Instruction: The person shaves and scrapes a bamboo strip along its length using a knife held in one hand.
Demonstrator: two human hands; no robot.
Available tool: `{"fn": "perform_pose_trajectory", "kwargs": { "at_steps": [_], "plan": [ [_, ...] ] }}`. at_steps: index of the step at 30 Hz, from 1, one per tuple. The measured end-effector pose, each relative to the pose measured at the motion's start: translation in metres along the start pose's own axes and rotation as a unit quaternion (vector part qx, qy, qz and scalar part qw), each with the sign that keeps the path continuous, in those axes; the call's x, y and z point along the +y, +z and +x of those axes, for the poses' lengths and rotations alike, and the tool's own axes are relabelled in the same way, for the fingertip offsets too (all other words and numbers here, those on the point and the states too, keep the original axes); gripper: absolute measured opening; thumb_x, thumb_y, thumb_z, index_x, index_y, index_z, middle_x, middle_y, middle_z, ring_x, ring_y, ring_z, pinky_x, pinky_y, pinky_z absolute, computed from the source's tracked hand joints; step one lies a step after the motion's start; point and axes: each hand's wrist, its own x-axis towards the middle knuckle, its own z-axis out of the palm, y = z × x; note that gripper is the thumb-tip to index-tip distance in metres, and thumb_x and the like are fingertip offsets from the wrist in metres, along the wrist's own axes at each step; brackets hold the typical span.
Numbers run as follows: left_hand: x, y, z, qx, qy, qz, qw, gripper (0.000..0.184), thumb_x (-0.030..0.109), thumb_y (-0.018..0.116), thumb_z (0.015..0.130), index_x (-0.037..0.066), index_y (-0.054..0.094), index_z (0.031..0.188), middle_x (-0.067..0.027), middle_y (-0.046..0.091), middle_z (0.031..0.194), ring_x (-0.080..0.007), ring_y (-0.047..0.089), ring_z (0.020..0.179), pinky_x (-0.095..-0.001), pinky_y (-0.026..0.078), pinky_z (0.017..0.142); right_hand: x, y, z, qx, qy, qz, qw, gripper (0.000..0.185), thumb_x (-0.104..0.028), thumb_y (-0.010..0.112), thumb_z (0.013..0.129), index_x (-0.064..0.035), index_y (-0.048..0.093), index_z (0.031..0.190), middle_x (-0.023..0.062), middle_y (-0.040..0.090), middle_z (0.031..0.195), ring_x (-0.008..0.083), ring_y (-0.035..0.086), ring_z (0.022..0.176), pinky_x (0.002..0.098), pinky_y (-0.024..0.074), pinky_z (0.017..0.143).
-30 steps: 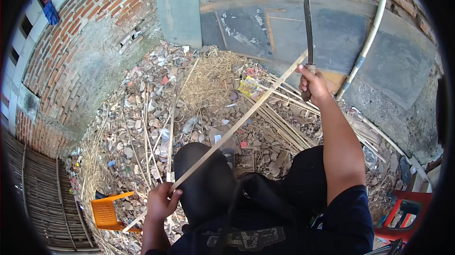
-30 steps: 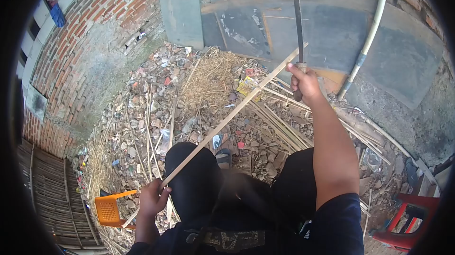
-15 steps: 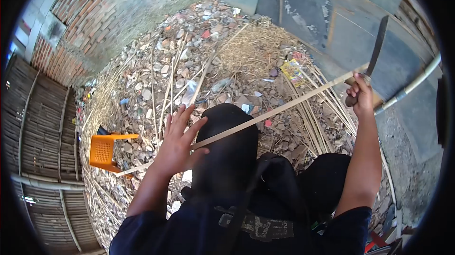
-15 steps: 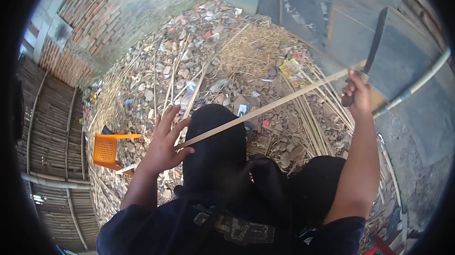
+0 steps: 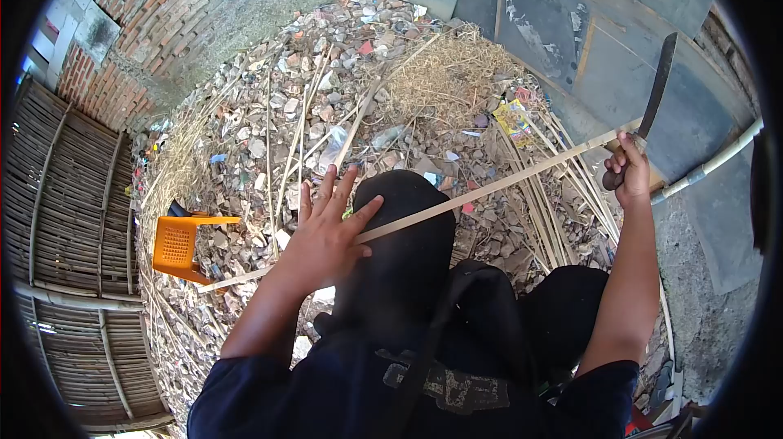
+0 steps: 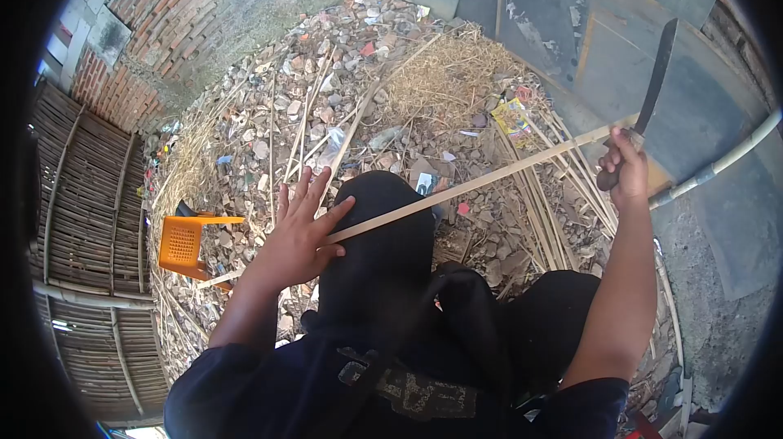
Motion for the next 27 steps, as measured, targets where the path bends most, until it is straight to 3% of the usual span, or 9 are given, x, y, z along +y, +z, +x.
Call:
{"fn": "perform_pose_trajectory", "kwargs": {
  "at_steps": [5,14,23,27],
  "plan": [
    [0.0027,-0.0009,0.0002,-0.001,0.001,0.000,1.000,0.077,0.025,0.082,0.080,0.022,0.051,0.151,-0.0179,0.018,0.168,-0.0447,0.010,0.156,-0.0697,0.014,0.120,-0.0008,-0.0012,0.0008,-0.003,-0.006,-0.006,1.000,0.025,-0.033,0.075,0.094,-0.0134,0.060,0.096,-0.0062,0.040,0.059,0.0079,0.039,0.051,0.0286,0.0422,0.062],
    [0.0042,-0.0006,0.0034,-0.008,0.030,0.025,0.999,0.082,0.021,0.082,0.078,0.013,0.046,0.152,-0.0104,0.045,0.156,-0.0413,0.024,0.153,-0.0744,0.014,0.118,0.0006,-0.0078,0.0059,-0.003,-0.012,0.032,0.999,0.028,-0.030,0.075,0.092,-0.0098,0.059,0.103,-0.0048,0.041,0.061,0.0090,0.039,0.051,0.0284,0.0407,0.059],
    [0.0060,0.0003,0.0032,-0.006,0.035,0.046,0.998,0.081,0.022,0.082,0.079,0.012,0.047,0.151,-0.0100,0.045,0.156,-0.0391,0.026,0.153,-0.0750,0.015,0.117,-0.0004,-0.0077,0.0057,-0.003,-0.007,0.040,0.999,0.029,-0.031,0.076,0.092,-0.0089,0.059,0.103,-0.0046,0.041,0.061,0.0096,0.039,0.051,0.0288,0.0418,0.060],
    [0.0076,-0.0001,0.0041,-0.010,0.031,0.054,0.998,0.080,0.023,0.081,0.080,0.012,0.047,0.151,-0.0092,0.045,0.157,-0.0369,0.027,0.153,-0.0734,0.015,0.118,-0.0057,-0.0008,0.0001,0.008,-0.011,0.010,1.000,0.025,-0.035,0.072,0.095,-0.0132,0.059,0.094,-0.0062,0.039,0.059,0.0080,0.038,0.051,0.0288,0.0417,0.062]
  ]
}}
